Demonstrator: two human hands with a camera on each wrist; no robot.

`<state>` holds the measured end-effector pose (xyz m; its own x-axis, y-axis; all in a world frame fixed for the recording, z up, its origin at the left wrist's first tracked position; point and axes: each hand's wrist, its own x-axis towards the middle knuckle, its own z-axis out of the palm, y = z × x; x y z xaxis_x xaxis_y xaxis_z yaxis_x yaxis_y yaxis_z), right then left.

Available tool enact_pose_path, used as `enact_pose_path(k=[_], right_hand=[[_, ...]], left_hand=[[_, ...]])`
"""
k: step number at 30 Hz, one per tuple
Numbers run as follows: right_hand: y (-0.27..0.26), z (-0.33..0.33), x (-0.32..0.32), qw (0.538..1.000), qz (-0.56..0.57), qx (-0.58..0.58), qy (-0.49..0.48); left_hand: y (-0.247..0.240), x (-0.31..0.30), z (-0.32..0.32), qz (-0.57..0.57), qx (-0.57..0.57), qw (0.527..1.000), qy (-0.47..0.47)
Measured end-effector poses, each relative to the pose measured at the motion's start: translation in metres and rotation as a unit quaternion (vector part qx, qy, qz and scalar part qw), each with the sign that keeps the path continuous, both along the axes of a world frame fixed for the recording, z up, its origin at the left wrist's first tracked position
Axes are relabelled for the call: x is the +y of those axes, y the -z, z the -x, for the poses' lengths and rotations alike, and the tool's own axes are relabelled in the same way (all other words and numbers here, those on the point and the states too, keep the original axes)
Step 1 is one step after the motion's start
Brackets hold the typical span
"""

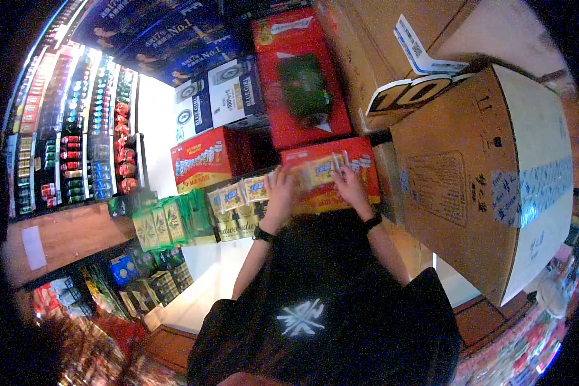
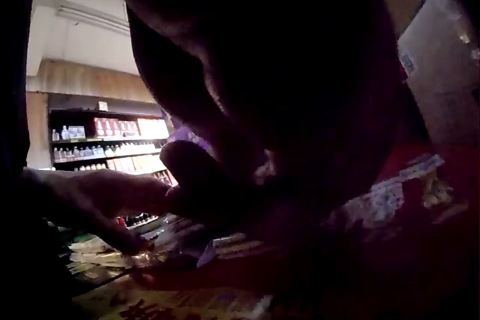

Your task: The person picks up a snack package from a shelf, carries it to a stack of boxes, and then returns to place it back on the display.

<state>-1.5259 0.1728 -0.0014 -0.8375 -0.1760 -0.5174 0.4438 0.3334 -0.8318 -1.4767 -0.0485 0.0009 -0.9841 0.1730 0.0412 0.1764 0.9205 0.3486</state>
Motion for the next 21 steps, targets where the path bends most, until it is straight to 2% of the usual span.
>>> enact_pose_path(k=[4, 7, 10, 14, 16, 19, 21], right_hand=[[0.014, 0.0, 0.002, 0.997, -0.061, 0.041, -0.022], [0.019, -0.001, 0.0, 0.997, -0.067, 0.049, -0.002], [0.019, 0.001, 0.002, 0.994, -0.088, 0.054, -0.023], [0.026, -0.003, 0.001, 0.978, -0.13, 0.163, 0.01], [0.023, -0.004, 0.002, 0.954, -0.171, 0.246, 0.005], [-0.002, -0.005, 0.002, 0.961, -0.223, 0.167, -0.009], [-0.004, -0.01, 0.0, 0.957, -0.193, 0.216, 0.007]], left_hand=[[-0.008, 0.002, 0.002, -0.025, -0.009, 1.0, -0.007], [-0.003, 0.001, 0.002, -0.021, -0.009, 1.0, -0.011], [0.001, 0.0, 0.003, -0.028, 0.01, 0.999, -0.012], [-0.005, 0.0, 0.002, -0.047, 0.044, 0.998, -0.014], [-0.011, 0.001, -0.001, -0.074, 0.051, 0.996, -0.021], [-0.02, 0.002, -0.01, -0.121, 0.058, 0.99, -0.04], [-0.024, 0.0, -0.018, -0.151, 0.069, 0.985, -0.055]])
